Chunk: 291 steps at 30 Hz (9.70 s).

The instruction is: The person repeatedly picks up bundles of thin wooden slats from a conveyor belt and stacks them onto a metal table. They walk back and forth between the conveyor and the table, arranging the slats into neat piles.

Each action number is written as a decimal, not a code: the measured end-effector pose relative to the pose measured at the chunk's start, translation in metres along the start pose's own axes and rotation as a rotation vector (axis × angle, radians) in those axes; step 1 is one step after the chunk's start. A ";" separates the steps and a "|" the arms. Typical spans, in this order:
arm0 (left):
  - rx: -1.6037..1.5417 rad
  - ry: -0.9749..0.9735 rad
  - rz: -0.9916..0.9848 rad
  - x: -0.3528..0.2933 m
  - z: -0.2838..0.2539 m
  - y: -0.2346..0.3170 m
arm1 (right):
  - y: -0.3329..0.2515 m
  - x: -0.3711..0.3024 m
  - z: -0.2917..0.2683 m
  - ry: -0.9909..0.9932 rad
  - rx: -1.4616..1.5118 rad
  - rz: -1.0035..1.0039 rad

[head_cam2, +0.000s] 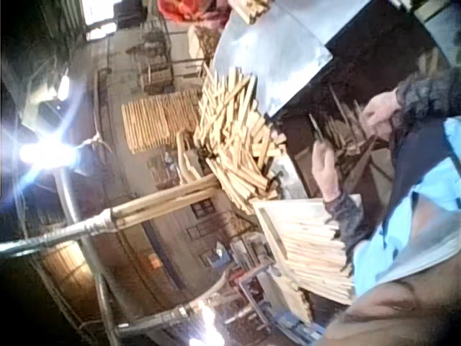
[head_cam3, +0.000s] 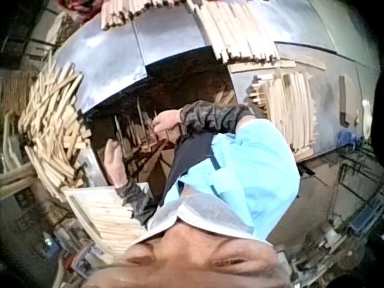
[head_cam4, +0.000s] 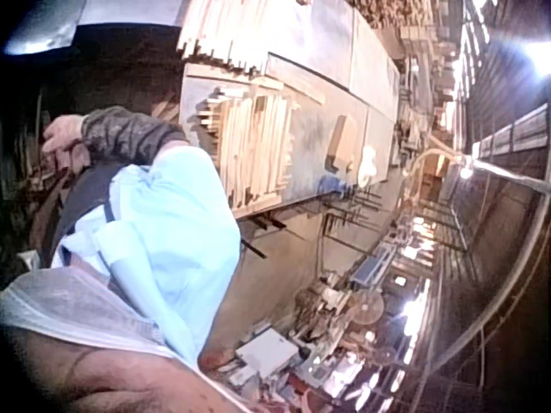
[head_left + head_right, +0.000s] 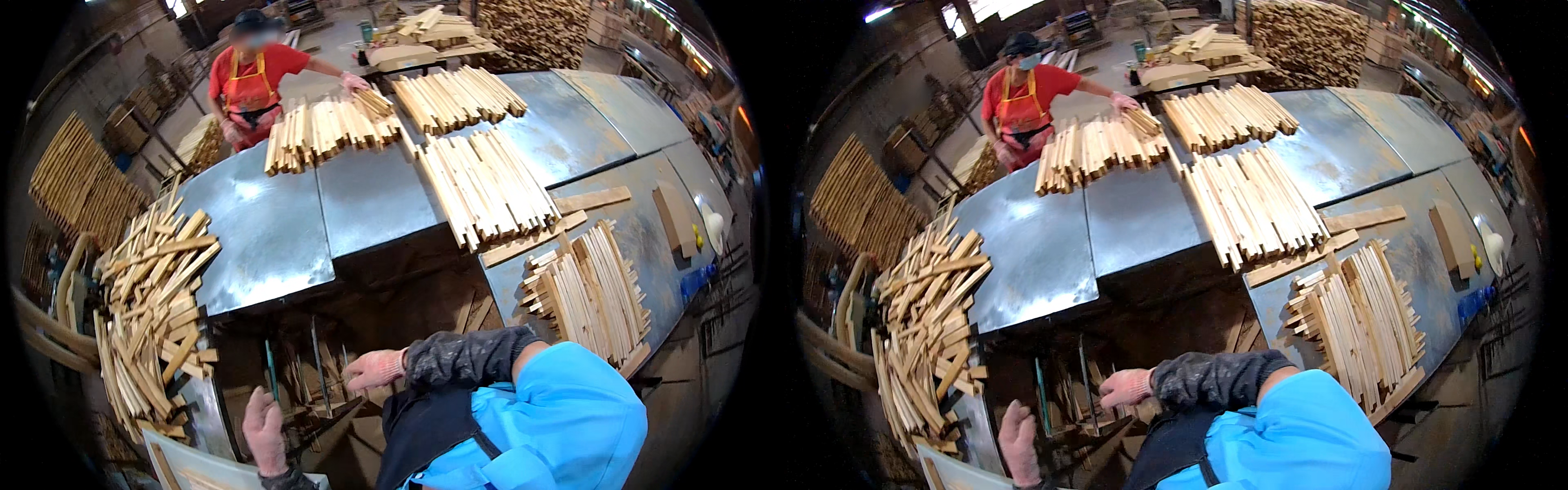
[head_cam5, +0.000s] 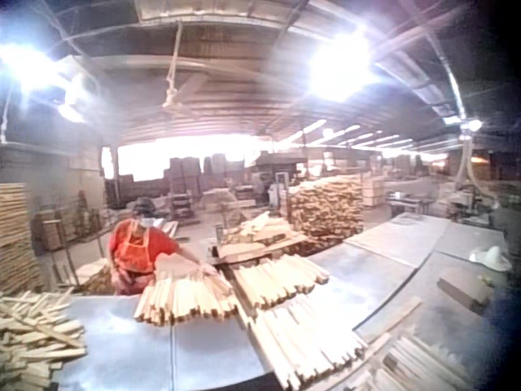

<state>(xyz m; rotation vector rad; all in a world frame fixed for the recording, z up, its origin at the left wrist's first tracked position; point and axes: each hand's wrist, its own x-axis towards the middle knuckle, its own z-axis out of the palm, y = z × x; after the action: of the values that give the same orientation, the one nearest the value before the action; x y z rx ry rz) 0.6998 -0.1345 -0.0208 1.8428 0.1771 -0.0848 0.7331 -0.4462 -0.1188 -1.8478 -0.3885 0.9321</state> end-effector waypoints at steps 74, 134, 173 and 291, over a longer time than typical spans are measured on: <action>0.796 -1.190 0.078 0.400 0.755 -0.017 | 0.358 -0.126 -0.246 1.959 0.612 0.694; 0.064 -0.705 -0.506 0.326 0.751 -0.080 | 0.490 -0.309 -0.491 1.514 0.190 1.240; -0.951 0.063 -0.640 0.397 0.335 -0.038 | 0.188 0.083 -0.296 0.637 0.388 0.272; 0.459 -0.680 -0.043 0.759 1.078 0.085 | 0.569 -0.148 -0.923 1.705 0.042 0.983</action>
<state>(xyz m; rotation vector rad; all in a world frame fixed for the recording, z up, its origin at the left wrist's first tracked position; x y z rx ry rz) 1.4981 -1.1341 -0.3512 2.1508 -0.3042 -0.8251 1.2469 -1.3829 -0.3579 -2.0689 1.6187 -0.3505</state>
